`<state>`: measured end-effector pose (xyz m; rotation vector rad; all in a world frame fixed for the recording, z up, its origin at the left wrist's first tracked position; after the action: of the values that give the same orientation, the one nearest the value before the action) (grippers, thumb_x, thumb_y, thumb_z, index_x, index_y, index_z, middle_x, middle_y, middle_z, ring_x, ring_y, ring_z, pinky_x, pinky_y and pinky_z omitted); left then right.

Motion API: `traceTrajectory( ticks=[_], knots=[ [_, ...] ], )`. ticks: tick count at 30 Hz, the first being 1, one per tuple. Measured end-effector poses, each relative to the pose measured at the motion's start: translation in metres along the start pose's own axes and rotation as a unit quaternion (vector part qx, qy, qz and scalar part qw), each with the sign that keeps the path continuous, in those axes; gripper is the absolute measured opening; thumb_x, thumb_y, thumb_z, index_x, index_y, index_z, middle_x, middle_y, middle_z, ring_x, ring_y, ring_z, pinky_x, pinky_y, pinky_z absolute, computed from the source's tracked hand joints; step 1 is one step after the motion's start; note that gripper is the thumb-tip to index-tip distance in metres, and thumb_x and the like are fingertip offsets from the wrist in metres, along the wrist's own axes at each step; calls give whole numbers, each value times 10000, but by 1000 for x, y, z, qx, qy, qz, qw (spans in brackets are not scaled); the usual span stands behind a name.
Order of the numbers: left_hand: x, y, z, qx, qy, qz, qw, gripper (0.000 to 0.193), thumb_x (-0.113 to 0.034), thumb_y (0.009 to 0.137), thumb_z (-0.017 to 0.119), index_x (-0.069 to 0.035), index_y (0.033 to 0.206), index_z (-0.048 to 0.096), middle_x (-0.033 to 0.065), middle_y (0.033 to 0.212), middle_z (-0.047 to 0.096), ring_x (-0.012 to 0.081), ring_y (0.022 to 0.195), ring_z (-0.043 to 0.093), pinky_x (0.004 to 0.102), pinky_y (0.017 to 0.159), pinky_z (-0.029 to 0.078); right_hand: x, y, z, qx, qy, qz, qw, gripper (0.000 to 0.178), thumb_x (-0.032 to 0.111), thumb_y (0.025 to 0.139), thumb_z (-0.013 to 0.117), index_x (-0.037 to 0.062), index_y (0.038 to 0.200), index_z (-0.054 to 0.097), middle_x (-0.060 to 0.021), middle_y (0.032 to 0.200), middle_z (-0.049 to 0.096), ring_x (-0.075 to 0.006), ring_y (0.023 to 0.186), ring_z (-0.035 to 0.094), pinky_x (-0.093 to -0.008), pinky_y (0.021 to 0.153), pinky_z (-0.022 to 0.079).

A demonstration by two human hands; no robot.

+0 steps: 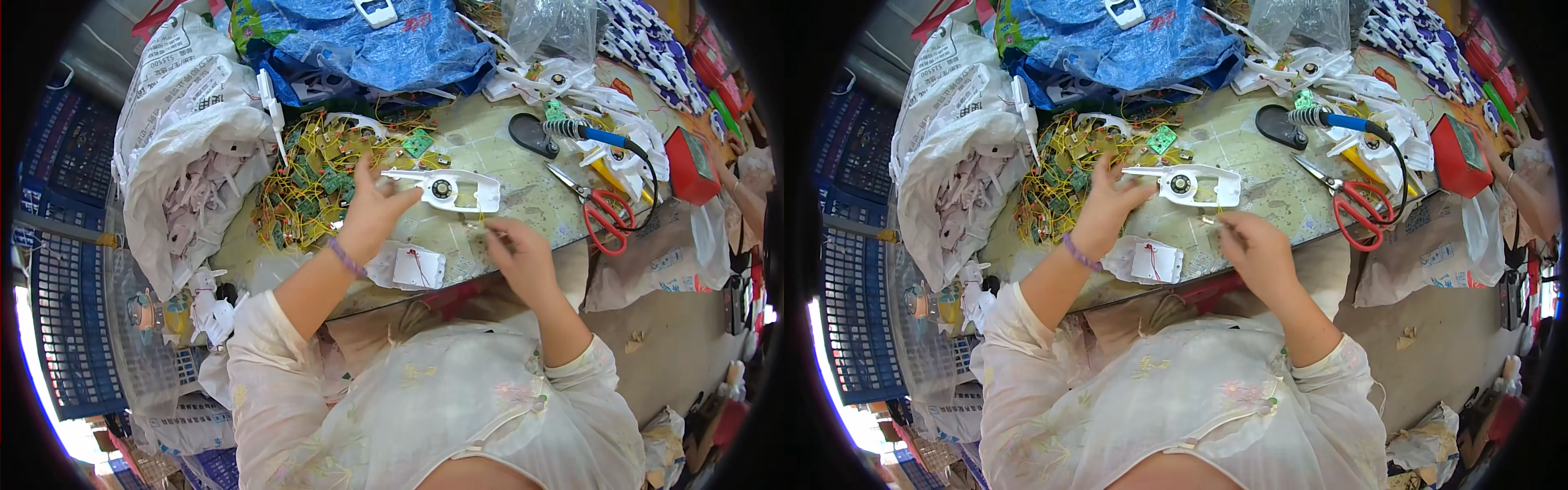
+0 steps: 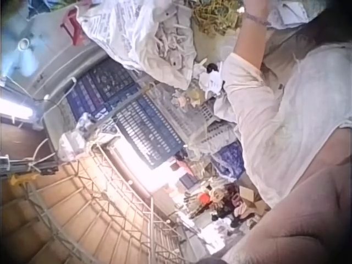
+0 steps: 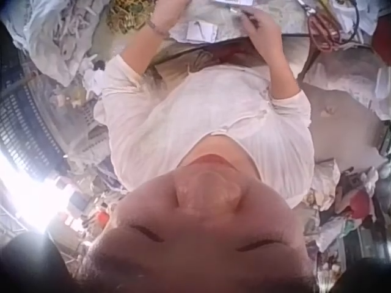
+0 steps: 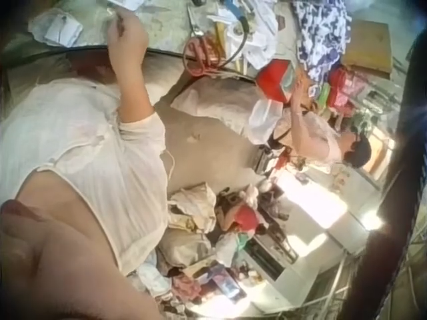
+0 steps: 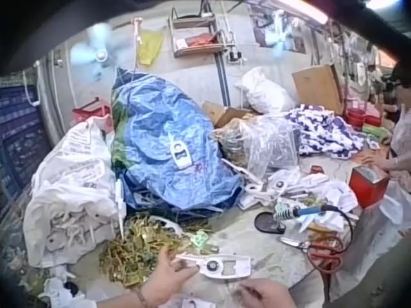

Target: Soldering wires onto a circuit board and assembling it into a plastic toy housing.

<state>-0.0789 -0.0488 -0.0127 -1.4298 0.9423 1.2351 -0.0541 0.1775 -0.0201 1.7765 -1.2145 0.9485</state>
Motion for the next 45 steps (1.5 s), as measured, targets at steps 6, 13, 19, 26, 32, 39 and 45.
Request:
traceTrajectory(
  ticks=[6,13,19,26,32,39,45],
  knots=[
    [-27,-51,-9,139,370,240,887,355,-25,762,559,-31,1114,605,153,1129,606,341,1082,543,402,955,418,-22,14,-11,-22,292,106,950,344,19,910,523,21,1253,496,-81,1042,601,-103,848,592,-246,736,504],
    [-6,-69,-3,188,407,192,873,204,-3,785,601,-2,981,655,139,1023,642,287,963,612,344,847,483,-15,21,-2,48,393,206,895,387,21,909,492,49,1294,502,-43,1094,507,-76,886,566,-224,761,513],
    [0,-62,15,147,316,238,907,204,-7,784,604,-14,983,649,126,993,648,278,955,615,343,843,480,2,19,0,-46,89,-75,992,306,-54,843,531,29,1128,600,-89,1054,568,-183,873,602,-279,761,510],
    [0,-30,27,196,18,35,980,379,-84,907,578,-12,1273,512,48,1029,614,101,888,578,244,758,481,19,17,9,-12,39,-229,973,282,-101,759,604,86,948,697,-104,1093,581,-266,934,608,-329,789,503],
    [9,-26,31,248,98,16,964,429,-45,874,617,-46,1288,507,42,1069,581,105,857,570,241,737,484,14,20,18,54,71,-202,975,254,-67,771,649,112,934,728,-102,1116,582,-239,937,621,-296,780,510],
    [6,-24,32,222,187,96,952,245,-131,817,697,-17,1029,652,81,1015,596,159,869,594,288,705,504,2,24,16,68,156,-58,984,257,27,854,634,25,1111,637,-88,1047,658,-169,946,632,-277,784,513],
    [25,-19,23,150,130,18,980,192,-152,822,694,-13,952,676,87,880,647,169,791,621,280,659,482,8,23,13,71,146,-71,984,339,53,847,646,42,1181,590,-68,945,651,-151,825,624,-268,766,503]
  ],
)
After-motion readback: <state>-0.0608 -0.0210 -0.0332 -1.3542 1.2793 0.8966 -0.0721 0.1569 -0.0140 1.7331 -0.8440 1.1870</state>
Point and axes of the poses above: each hand's wrist, its own y-axis towards the middle knuckle, its own z-axis out of the palm, x = y × z, the point moved 5 cm from there along y, towards the middle knuckle
